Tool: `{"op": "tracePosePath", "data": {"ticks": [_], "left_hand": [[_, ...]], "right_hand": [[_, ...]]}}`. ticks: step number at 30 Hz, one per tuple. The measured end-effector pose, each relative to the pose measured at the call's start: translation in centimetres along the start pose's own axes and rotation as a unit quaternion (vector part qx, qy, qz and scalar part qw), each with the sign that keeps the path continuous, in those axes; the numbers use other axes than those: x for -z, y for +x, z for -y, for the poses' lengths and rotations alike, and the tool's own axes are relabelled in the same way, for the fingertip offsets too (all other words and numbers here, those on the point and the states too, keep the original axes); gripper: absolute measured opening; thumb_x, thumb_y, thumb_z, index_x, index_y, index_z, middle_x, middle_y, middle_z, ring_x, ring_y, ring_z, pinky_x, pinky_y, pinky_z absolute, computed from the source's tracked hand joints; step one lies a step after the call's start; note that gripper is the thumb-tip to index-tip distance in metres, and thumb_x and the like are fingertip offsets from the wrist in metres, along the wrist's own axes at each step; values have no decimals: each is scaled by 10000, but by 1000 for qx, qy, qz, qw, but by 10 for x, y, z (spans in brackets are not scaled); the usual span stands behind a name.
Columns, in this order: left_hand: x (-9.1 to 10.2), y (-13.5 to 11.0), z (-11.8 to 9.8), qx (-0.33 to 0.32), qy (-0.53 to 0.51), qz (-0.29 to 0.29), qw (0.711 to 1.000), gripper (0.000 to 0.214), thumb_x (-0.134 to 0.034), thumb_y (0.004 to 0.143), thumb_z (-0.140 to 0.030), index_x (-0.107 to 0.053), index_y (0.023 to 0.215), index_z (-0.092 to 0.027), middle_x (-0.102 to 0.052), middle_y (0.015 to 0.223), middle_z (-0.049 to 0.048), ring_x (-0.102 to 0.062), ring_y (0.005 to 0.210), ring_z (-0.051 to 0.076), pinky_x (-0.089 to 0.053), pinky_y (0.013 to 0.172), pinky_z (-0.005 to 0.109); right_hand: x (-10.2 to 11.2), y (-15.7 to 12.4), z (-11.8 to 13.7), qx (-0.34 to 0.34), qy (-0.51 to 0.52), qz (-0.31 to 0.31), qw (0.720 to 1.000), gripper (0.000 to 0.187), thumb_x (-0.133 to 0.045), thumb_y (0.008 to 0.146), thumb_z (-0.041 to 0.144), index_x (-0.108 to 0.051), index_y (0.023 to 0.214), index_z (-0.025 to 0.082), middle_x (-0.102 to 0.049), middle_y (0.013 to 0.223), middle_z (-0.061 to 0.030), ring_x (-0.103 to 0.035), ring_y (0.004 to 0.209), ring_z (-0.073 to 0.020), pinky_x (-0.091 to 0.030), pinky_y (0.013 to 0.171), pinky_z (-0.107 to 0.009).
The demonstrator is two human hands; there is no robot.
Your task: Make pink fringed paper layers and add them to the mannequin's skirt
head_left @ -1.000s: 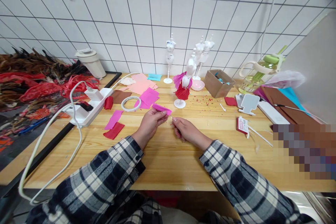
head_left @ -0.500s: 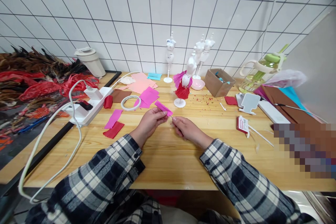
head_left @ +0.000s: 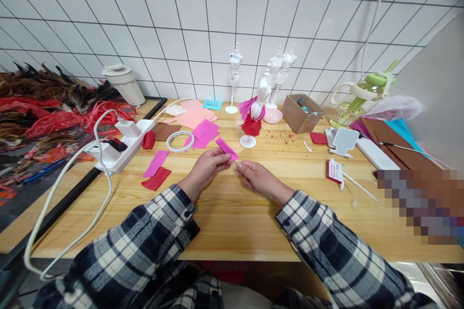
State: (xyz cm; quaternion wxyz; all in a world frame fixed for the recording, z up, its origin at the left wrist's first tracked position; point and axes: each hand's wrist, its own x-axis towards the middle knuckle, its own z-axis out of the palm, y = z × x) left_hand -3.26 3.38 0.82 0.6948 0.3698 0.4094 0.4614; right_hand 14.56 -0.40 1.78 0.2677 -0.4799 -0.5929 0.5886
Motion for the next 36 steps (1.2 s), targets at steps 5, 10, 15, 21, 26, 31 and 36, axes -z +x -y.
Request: {"op": "tracePosePath", "data": {"ticks": [5, 10, 15, 21, 26, 31, 36], "left_hand": [[0, 0, 0, 2, 2, 1, 1000, 266, -864, 577, -231, -692, 754, -130, -663, 707, 11, -614, 650, 103, -503, 699, 237], [0, 0, -1, 3, -15, -7, 1000, 272, -862, 580, -212, -691, 778, -138, -686, 742, 18, -628, 663, 106, -516, 709, 240], [0, 1, -1, 6, -21, -22, 1000, 269, -848, 612, -199, -686, 817, -137, -711, 799, 34, -653, 696, 114, -524, 725, 245], [-1, 1, -1, 9, -14, -22, 1000, 281, -867, 595, -223, -692, 791, -122, -715, 773, 37, -664, 705, 120, -532, 726, 242], [-2, 0, -1, 10, -7, -17, 1000, 319, -891, 559, -253, -711, 782, -113, -717, 760, 41, -666, 703, 124, -534, 711, 234], [-2, 0, -1, 12, -10, -17, 1000, 341, -900, 546, -260, -719, 795, -114, -722, 773, 40, -668, 707, 120, -536, 712, 231], [-2, 0, -1, 16, -9, -19, 1000, 341, -904, 540, -262, -726, 792, -118, -723, 780, 39, -666, 702, 115, -538, 703, 226]], "right_hand": [[1, 1, -1, 17, -28, 9, 999, 429, -412, 934, 583, -387, 704, 221, -374, 513, 69, -278, 425, -76, -234, 416, -207], [2, 2, -2, 29, -65, 13, 997, 458, -439, 921, 580, -385, 654, 212, -385, 512, 61, -294, 436, -71, -246, 435, -211], [1, 2, -4, 5, -42, -13, 999, 406, -356, 950, 561, -424, 744, 217, -430, 487, 65, -351, 402, -86, -278, 394, -200], [-1, 4, -7, -1, -39, -20, 999, 387, -326, 959, 560, -439, 809, 222, -459, 487, 74, -381, 366, -90, -322, 355, -197], [0, 4, -5, 11, -48, -23, 999, 374, -346, 957, 546, -420, 781, 225, -452, 495, 73, -386, 377, -88, -333, 365, -195], [0, 4, -7, 29, -58, -27, 998, 389, -354, 962, 545, -403, 746, 225, -456, 505, 68, -381, 384, -83, -327, 373, -198], [1, 5, -9, 39, -68, -25, 997, 393, -346, 975, 523, -402, 728, 222, -454, 510, 63, -388, 396, -83, -335, 405, -204]]}}
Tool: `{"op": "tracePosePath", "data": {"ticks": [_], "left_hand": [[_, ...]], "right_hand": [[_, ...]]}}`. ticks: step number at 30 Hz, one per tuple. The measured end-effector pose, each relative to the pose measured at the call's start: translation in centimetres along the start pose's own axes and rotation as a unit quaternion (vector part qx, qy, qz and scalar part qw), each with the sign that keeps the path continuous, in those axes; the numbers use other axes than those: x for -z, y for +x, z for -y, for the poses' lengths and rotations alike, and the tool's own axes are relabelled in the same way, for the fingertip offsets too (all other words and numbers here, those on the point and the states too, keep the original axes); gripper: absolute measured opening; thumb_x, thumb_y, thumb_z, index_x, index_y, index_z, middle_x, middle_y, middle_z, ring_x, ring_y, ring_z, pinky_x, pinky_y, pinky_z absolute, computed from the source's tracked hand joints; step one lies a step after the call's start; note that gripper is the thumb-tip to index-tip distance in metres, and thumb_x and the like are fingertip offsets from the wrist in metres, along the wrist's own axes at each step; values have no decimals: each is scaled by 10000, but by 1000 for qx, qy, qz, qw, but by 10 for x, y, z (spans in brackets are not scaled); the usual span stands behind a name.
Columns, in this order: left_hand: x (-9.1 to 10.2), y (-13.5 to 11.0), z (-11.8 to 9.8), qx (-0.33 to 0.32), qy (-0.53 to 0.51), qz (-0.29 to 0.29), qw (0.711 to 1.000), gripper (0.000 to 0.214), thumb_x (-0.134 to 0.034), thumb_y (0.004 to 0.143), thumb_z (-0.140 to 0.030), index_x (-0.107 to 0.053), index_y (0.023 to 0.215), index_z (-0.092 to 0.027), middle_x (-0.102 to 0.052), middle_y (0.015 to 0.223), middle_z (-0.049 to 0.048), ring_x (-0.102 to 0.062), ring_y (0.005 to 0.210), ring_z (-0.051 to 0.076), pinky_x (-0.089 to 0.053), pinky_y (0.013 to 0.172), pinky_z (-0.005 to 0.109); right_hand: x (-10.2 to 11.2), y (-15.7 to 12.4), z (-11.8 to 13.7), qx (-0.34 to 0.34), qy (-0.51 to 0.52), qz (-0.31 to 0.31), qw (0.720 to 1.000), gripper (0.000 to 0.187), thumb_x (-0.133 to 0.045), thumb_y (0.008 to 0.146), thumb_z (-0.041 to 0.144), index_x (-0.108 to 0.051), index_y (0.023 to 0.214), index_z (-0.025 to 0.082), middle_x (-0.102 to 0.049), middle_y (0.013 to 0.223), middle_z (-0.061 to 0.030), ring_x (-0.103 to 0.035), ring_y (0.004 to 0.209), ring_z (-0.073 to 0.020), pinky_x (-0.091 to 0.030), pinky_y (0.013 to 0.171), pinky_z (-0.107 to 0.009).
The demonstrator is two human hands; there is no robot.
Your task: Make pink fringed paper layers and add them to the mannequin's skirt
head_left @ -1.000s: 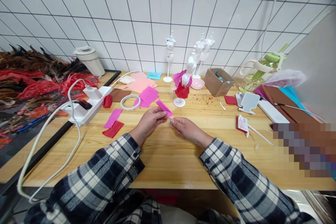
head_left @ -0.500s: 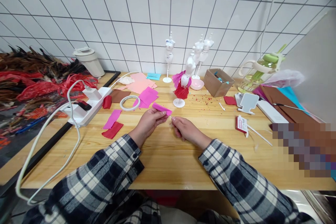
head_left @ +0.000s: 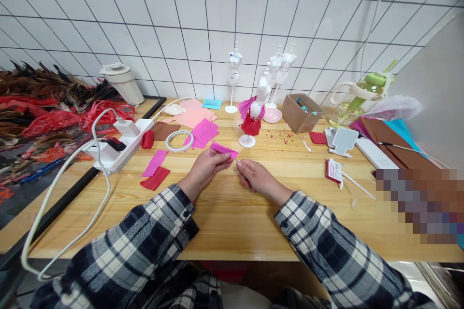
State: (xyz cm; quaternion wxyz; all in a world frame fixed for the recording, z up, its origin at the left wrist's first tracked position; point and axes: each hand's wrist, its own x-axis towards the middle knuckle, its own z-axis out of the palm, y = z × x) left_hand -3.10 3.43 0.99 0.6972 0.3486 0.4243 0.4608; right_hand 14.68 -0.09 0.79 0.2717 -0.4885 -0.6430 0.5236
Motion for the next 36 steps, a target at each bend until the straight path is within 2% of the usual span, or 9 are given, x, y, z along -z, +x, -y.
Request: {"op": "tracePosePath", "data": {"ticks": [11, 20, 25, 36], "left_hand": [[1, 1, 1, -5, -5, -4, 1000, 323, -890, 556, -244, -726, 804, -117, -724, 791, 48, -671, 710, 118, -539, 700, 221], [0, 0, -1, -4, -4, -4, 1000, 300, -882, 569, -233, -719, 793, -114, -716, 769, 45, -662, 696, 116, -533, 696, 221], [-1, 0, 0, 2, -1, 0, 1000, 286, -875, 573, -217, -717, 786, -111, -709, 752, 45, -650, 685, 116, -526, 697, 230], [-1, -1, -1, 1, 2, 4, 1000, 299, -886, 567, -231, -714, 780, -111, -707, 753, 45, -650, 697, 119, -523, 705, 236]], "right_hand": [[1, 2, 2, 24, -42, -31, 998, 382, -398, 963, 473, -404, 682, 214, -427, 533, 53, -377, 475, -94, -302, 480, -220], [-1, -1, 4, -58, 31, -19, 998, 374, -358, 973, 533, -428, 776, 224, -420, 507, 69, -355, 395, -92, -295, 366, -204], [-1, 0, 3, -33, 40, -10, 999, 426, -383, 948, 601, -408, 750, 225, -416, 503, 73, -349, 386, -80, -303, 345, -195], [0, 0, 3, -12, 28, -13, 999, 460, -394, 938, 617, -389, 699, 225, -411, 507, 66, -350, 406, -77, -302, 392, -204]]}}
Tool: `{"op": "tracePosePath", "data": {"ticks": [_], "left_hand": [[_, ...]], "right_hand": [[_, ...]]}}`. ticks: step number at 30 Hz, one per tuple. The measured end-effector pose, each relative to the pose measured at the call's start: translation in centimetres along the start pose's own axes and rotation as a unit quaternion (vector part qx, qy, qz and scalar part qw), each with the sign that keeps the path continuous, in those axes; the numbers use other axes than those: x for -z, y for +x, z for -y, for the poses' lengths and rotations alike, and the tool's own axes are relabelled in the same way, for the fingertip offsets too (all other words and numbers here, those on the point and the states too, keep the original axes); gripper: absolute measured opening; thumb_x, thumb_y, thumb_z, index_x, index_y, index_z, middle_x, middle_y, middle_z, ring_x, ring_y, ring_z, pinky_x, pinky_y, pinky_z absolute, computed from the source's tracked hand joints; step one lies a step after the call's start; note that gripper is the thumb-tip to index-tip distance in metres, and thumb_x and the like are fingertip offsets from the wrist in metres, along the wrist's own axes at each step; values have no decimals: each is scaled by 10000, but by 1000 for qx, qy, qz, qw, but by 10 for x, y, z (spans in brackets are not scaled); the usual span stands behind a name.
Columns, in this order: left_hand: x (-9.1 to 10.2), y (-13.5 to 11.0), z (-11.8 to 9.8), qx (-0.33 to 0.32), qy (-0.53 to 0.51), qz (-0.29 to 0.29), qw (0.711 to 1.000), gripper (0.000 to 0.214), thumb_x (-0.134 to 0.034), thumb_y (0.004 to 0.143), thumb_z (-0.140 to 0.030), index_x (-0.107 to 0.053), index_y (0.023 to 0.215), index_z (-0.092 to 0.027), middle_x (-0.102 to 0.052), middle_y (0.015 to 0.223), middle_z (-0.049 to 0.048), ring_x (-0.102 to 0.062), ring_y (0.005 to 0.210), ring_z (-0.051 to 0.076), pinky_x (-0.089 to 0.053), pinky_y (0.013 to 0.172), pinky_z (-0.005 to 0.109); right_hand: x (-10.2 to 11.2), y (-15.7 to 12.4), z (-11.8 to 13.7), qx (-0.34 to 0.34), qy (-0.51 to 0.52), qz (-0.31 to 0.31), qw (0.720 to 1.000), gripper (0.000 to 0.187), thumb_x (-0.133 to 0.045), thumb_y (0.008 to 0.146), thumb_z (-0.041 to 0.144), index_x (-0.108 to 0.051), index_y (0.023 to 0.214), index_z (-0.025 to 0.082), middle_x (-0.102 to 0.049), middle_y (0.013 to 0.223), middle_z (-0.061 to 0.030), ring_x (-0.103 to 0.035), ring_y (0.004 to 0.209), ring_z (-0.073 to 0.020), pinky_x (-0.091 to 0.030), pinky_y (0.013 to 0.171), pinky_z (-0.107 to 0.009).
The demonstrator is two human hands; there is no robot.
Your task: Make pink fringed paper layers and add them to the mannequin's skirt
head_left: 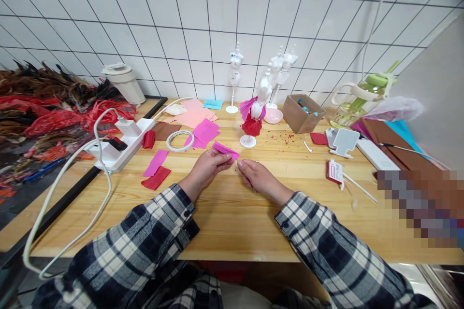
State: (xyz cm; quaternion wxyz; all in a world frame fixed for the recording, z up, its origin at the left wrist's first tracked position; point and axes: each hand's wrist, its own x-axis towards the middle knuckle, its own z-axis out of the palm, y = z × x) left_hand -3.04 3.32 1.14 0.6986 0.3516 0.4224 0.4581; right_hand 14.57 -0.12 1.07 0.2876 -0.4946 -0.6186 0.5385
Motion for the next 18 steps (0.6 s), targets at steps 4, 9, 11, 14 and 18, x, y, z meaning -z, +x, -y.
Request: {"op": "tracePosePath", "data": {"ticks": [4, 9, 11, 14, 18], "left_hand": [[0, 0, 0, -3, -2, 1, 1000, 312, -883, 570, -228, -724, 811, -110, -720, 791, 53, -658, 714, 121, -527, 716, 237], [1, 0, 1, 0, 1, 0, 1000, 315, -887, 565, -231, -722, 802, -107, -720, 778, 52, -662, 710, 122, -527, 717, 237], [0, 0, 1, 1, 2, 1, 1000, 322, -891, 560, -234, -722, 802, -106, -722, 779, 53, -663, 714, 122, -528, 718, 236], [0, 0, 1, 0, 4, 0, 1000, 327, -894, 554, -242, -723, 799, -108, -724, 784, 54, -664, 714, 123, -531, 715, 235], [0, -1, 0, -1, 3, 1, 1000, 321, -893, 554, -246, -722, 789, -111, -722, 778, 52, -659, 706, 121, -529, 705, 231]], "right_hand": [[0, 0, 0, -6, 5, -2, 1000, 466, -394, 930, 633, -393, 704, 226, -414, 506, 67, -354, 406, -79, -300, 386, -203], [0, 0, 0, -1, 7, -4, 1000, 460, -387, 936, 624, -388, 703, 227, -413, 502, 68, -353, 409, -81, -296, 393, -204], [0, 0, 0, -2, 7, -2, 1000, 455, -388, 941, 609, -388, 698, 225, -410, 501, 68, -348, 412, -81, -297, 406, -205], [0, 0, 1, 1, 7, -3, 1000, 447, -391, 949, 588, -391, 692, 221, -412, 504, 66, -349, 426, -81, -302, 432, -208], [0, 0, 3, 4, -2, -5, 1000, 436, -392, 951, 567, -391, 686, 221, -410, 513, 61, -350, 441, -86, -295, 449, -214]]}}
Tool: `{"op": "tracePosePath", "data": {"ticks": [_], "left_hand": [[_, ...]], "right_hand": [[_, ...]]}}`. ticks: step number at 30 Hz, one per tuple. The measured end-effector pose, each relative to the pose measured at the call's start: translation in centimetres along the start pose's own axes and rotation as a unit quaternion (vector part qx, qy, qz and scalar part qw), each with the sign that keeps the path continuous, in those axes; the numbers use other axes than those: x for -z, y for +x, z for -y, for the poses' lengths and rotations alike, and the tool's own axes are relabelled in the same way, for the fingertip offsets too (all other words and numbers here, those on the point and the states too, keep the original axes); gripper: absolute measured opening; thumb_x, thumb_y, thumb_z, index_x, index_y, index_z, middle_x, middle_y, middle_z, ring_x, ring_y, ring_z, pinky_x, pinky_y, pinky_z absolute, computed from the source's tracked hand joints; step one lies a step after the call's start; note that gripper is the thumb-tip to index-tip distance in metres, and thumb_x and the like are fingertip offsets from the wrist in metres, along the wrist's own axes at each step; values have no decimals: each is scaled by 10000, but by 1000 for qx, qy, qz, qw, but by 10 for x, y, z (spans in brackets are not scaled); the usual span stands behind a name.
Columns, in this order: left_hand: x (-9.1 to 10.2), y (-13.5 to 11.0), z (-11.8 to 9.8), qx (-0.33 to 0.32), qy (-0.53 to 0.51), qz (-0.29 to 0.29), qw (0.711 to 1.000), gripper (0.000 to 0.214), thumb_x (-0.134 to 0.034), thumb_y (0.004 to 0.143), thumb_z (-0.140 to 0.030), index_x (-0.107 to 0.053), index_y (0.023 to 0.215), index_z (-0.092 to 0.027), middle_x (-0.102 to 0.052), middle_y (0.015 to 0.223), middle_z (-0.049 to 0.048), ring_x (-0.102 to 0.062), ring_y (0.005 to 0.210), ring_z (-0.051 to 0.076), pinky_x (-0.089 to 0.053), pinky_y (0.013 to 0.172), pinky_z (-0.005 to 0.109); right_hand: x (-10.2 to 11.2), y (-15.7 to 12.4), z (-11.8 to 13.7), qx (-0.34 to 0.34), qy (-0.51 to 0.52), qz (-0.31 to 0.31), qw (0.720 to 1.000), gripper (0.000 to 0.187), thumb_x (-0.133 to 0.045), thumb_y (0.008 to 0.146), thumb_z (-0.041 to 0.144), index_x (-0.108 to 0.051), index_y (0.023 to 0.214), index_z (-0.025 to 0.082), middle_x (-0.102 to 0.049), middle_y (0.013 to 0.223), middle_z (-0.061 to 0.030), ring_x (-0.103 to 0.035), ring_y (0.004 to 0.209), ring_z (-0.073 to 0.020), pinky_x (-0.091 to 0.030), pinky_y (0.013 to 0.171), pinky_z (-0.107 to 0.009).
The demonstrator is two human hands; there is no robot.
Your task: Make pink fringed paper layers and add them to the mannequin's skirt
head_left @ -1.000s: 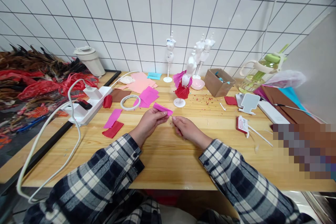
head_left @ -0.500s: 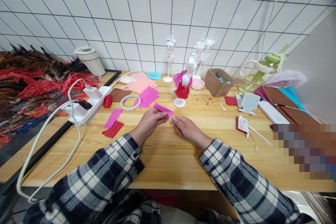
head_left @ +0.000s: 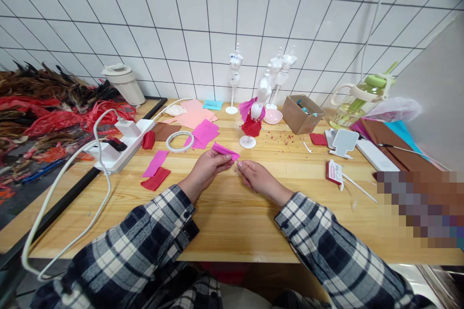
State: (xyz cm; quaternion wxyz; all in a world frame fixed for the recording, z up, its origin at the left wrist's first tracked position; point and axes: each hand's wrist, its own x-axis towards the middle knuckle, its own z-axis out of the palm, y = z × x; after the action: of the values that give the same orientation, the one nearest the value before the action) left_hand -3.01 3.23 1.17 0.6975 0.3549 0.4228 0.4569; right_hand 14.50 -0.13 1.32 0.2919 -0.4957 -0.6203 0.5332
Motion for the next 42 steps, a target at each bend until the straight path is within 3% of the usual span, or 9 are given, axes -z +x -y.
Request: {"op": "tracePosePath", "data": {"ticks": [18, 42], "left_hand": [[2, 1, -1, -14, -12, -3, 1000, 267, -853, 588, -198, -704, 802, -143, -688, 761, 10, -623, 684, 97, -506, 725, 228], [5, 4, 0, 5, -7, 31, 999, 301, -865, 606, -216, -722, 854, -124, -720, 826, 50, -665, 770, 130, -527, 760, 238]], "right_hand": [[1, 0, 0, -31, 8, 21, 999, 453, -388, 930, 627, -403, 733, 220, -415, 512, 67, -336, 418, -79, -273, 392, -198], [3, 1, -2, -25, 30, 43, 998, 437, -416, 932, 606, -412, 738, 214, -383, 494, 77, -290, 412, -70, -246, 384, -191]]}}
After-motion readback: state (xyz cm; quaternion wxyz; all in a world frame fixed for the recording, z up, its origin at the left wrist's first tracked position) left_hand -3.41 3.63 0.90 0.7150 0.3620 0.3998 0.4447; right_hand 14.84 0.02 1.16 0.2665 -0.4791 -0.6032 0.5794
